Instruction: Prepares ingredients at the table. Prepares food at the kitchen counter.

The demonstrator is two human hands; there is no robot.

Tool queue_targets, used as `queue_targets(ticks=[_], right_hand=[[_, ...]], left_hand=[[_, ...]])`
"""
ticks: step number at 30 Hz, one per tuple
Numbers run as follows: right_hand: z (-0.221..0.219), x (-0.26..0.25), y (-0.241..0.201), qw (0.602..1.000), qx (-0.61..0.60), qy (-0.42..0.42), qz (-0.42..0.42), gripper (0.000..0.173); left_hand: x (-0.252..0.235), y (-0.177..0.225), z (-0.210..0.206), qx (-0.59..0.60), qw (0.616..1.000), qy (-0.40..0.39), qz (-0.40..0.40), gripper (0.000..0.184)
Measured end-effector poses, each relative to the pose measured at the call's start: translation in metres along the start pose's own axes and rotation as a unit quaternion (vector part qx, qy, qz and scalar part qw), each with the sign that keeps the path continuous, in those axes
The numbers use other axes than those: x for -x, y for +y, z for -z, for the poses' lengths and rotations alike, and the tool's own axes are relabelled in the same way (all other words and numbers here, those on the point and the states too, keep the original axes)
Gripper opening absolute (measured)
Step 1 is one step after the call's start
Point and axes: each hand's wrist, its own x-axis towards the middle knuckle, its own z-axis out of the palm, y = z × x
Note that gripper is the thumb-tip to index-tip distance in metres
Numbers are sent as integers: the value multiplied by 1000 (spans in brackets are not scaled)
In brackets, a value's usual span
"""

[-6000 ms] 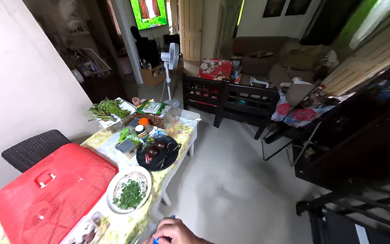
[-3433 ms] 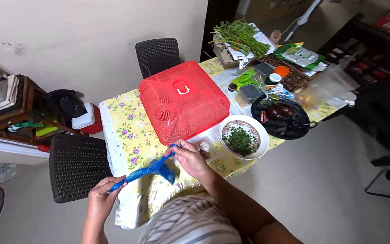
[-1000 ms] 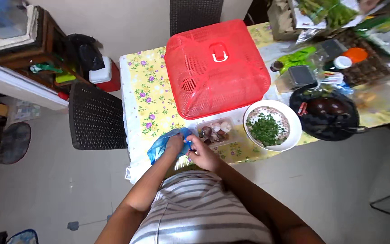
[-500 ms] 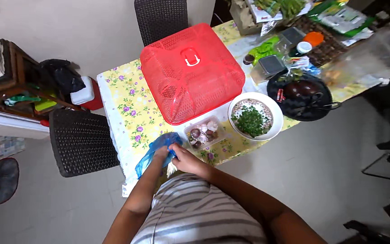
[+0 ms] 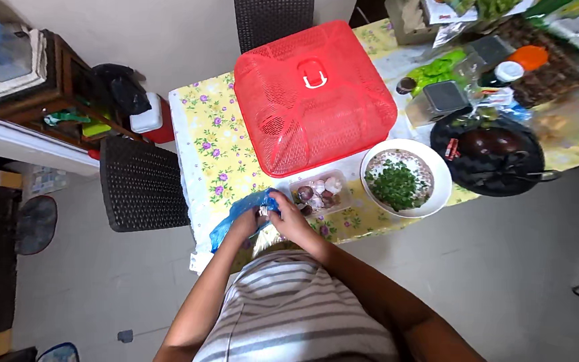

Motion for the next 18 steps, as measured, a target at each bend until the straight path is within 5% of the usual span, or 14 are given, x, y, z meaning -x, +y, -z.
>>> queue_targets(ticks=[6, 11, 13, 16, 18], right_hand=[[-4, 4, 10, 995, 50, 78, 30, 34], [-16, 25, 1, 898, 124, 289, 308, 19], [-8, 36, -27, 932, 95, 189, 293, 19], [1, 34, -53, 987, 116, -38, 109, 32], [0, 19, -47, 991, 80, -100, 40, 39]], left_hand=[[36, -9, -12, 104, 990, 84, -47, 40], [57, -10, -25, 78, 972, 213, -54, 37], [67, -6, -24, 75, 965, 245, -55, 32], [75, -4, -21, 71, 962, 259, -47, 29], [78, -5, -19, 82, 960, 263, -49, 31]])
